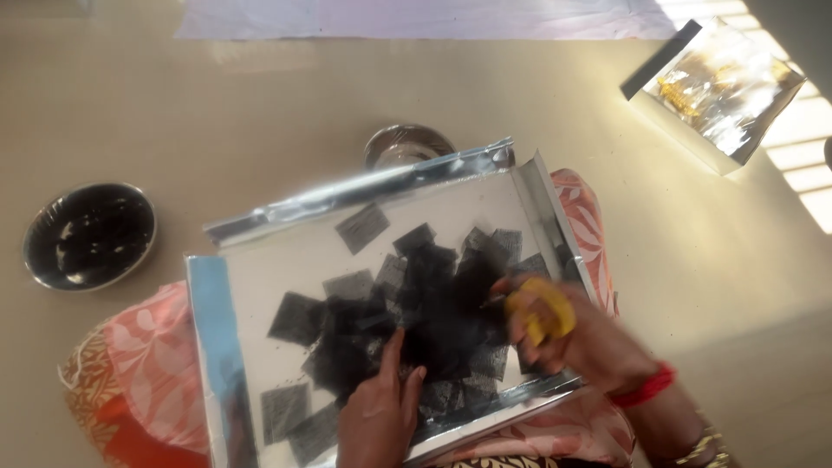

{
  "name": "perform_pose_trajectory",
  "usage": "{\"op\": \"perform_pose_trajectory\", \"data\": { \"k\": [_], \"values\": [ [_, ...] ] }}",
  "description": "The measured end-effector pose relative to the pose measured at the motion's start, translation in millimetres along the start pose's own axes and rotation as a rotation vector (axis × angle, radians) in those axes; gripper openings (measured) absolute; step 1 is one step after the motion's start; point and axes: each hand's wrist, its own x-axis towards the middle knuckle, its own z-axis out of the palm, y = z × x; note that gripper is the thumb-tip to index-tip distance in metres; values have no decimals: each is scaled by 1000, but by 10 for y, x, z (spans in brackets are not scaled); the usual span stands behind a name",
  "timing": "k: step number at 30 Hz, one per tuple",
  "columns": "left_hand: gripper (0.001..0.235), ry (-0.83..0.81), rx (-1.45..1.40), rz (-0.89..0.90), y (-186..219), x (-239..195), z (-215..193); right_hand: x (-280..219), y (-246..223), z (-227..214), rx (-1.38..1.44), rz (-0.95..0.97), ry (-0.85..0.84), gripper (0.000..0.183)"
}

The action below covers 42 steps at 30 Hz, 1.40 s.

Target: Cutting black mesh fabric into small squares using scissors.

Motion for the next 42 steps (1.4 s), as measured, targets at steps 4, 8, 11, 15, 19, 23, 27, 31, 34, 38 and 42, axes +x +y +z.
{"op": "perform_pose_trajectory", "data": {
  "k": [4, 8, 11, 15, 19, 23, 27, 31, 34, 38, 42],
  "values": [
    [63, 87, -102, 113, -47, -20, -69, -256, -311, -173, 48, -106, 169, 49],
    [79, -203, -314, -56, 262, -200, -568, -667, -571, 49, -372, -332, 389, 46],
    [80, -221, -313, -2, 373, -326, -701, -709, -465, 237, -659, -365, 520, 52],
    [77, -151, 158, -46, 375, -220, -432, -202, -306, 638, -1051, -324, 280, 41],
    [63, -156, 162, 72, 2, -95, 6, 110, 37, 599, -1148, -313, 202, 38],
    [54, -264, 91, -44, 68, -101, -56, 115, 240, 568, -1122, -188, 191, 37],
    [52, -304, 174, -54, 23, -39, 139, 153, 586, 447, -1150, -489, 183, 41],
    [54, -335, 136, -27, -123, 55, 302, 174, 569, 451, -1215, -336, 197, 44],
    [56, -396, 126, -35, -284, 172, 417, 197, 560, 420, -1213, -287, 184, 44],
    [61, -394, 43, 75, -398, 267, 552, 216, 535, 347, -1113, -347, 160, 41],
    [65, -443, 93, -13, -194, 234, 402, 231, 431, 351, -996, -266, 135, 39]
  ]
}}
